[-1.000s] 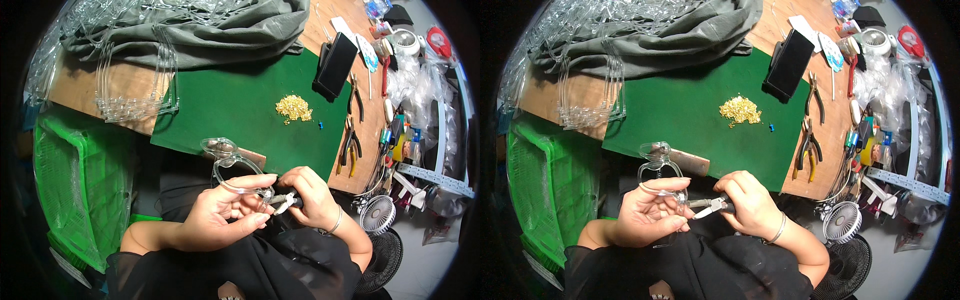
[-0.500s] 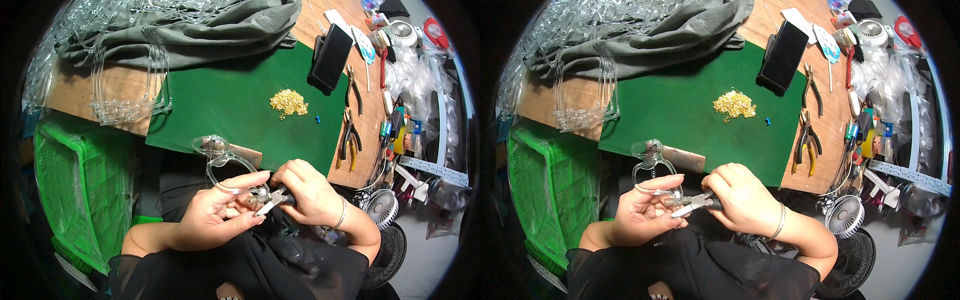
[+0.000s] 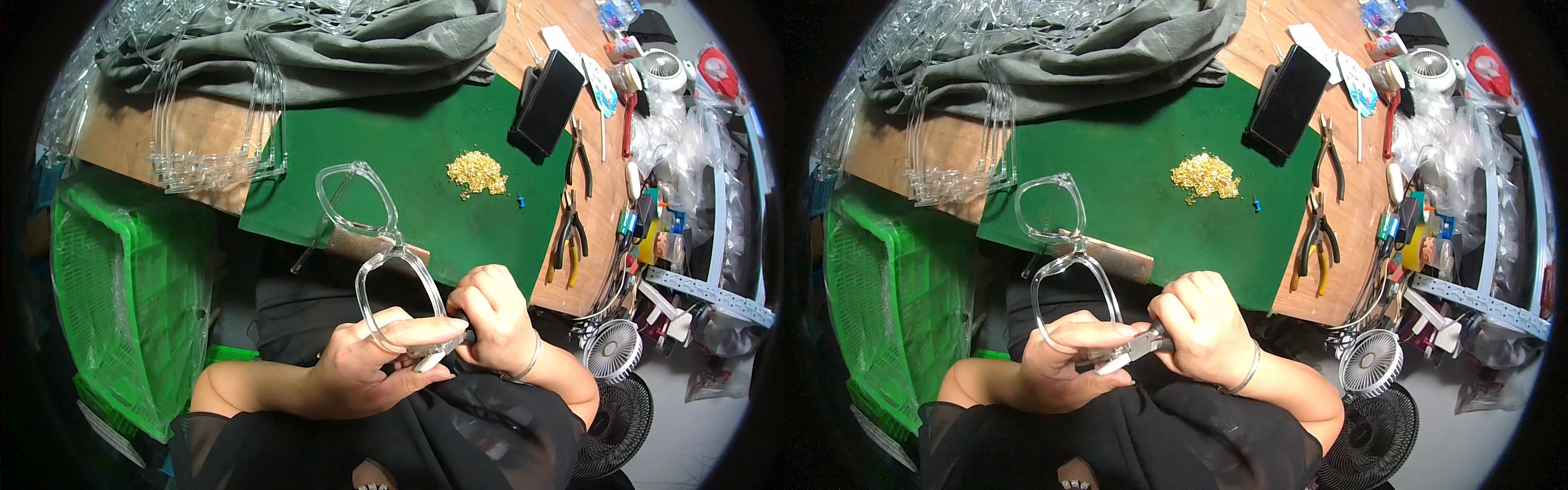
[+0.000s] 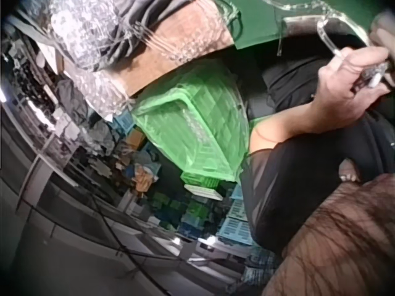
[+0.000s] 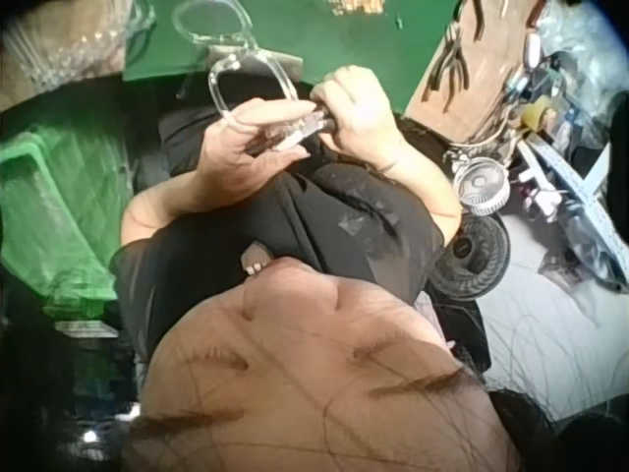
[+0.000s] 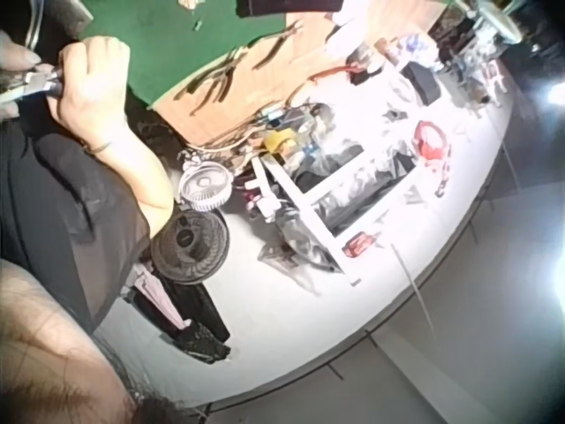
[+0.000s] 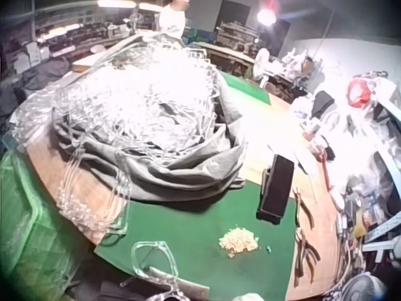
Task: The person uses pliers to bend and adjust the arms of a clear plastic eyeglass frame. They repeatedly grip and twist the temple arms, then place the frame on the table and pick up another one to continue the same adjustments.
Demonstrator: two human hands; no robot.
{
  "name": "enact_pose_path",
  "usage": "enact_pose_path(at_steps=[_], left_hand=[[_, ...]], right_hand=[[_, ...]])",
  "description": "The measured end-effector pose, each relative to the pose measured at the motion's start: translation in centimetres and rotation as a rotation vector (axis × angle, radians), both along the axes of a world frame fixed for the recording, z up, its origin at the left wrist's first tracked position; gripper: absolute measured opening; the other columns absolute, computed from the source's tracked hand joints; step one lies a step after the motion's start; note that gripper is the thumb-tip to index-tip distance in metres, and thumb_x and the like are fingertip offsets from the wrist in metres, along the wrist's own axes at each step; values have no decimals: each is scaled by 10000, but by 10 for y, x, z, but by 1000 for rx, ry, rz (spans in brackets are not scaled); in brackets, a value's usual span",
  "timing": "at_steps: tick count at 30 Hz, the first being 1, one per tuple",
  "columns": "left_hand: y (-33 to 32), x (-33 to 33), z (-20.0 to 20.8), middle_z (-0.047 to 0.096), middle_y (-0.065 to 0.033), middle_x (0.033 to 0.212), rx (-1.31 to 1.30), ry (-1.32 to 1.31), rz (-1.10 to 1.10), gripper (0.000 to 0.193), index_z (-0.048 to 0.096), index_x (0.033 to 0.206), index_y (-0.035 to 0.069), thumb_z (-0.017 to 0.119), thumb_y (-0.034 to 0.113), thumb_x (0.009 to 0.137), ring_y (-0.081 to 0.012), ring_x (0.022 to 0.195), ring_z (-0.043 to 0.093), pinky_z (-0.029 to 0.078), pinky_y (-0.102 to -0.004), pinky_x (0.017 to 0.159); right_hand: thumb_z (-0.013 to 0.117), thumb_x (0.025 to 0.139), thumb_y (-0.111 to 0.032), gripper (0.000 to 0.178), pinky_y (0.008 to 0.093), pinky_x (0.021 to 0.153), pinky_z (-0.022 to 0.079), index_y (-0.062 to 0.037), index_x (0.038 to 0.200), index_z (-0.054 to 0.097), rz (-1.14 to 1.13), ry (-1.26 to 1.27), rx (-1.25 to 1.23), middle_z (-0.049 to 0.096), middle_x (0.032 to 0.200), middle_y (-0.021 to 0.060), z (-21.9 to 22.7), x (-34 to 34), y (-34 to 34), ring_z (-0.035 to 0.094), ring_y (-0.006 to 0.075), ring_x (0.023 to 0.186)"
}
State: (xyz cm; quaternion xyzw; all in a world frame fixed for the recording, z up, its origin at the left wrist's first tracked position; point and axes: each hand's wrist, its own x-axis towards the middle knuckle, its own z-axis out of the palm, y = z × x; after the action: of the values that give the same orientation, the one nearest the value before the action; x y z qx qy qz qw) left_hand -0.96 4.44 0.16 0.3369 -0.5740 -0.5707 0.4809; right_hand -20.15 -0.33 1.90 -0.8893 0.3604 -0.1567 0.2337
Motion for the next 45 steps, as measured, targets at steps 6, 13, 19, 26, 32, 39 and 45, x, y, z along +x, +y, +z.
enact_pose_path(at_steps=[6,13,19,26,32,39,45], left_hand=[[5,-7,-2,659,-136,1037,-63,-92,122,431,570,1051,23,768,-2,670,-129,678,589,489,-231,588],[4,-12,-9,622,-119,958,76,-8,135,478,565,1135,17,759,24,699,-179,787,640,515,-241,630],[4,-8,-4,537,-38,1112,403,413,-93,667,360,1334,37,688,-75,764,-6,848,501,425,-152,618],[-1,-4,-2,551,27,823,377,234,-24,606,417,1302,11,709,-3,772,5,589,419,352,-132,530],[-9,28,9,574,-104,909,141,90,51,406,435,1245,-70,524,-99,849,-87,680,581,495,-187,612],[-10,25,7,589,-186,1051,119,12,98,428,467,1216,-66,592,-86,807,-119,749,610,517,-214,667],[-11,14,-4,604,-173,1113,82,-37,116,572,434,1283,-43,667,-63,761,-108,716,616,516,-197,637]], right_hand=[[677,568,-94,229,348,625,405,-52,732,523,7,25,-21,467,711,84,-8,-3,2,499,253,668],[697,572,-100,266,354,640,411,-47,768,525,-37,41,44,474,727,89,-11,-3,3,500,263,684],[741,566,-109,476,429,826,421,-25,983,528,18,14,97,517,906,123,-2,-3,-9,527,313,851],[724,585,-93,449,438,846,421,-26,984,529,33,15,109,520,889,127,-7,-10,-15,535,312,858],[683,681,-101,425,378,707,417,-18,1068,526,-168,158,115,521,820,131,-27,-38,-24,525,306,772],[712,651,-164,627,360,696,400,38,1200,486,-215,417,-74,505,811,105,-54,-23,-31,510,257,763],[664,686,-74,314,385,700,421,-28,973,545,-379,225,23,536,815,126,-50,-35,-48,532,308,771]])
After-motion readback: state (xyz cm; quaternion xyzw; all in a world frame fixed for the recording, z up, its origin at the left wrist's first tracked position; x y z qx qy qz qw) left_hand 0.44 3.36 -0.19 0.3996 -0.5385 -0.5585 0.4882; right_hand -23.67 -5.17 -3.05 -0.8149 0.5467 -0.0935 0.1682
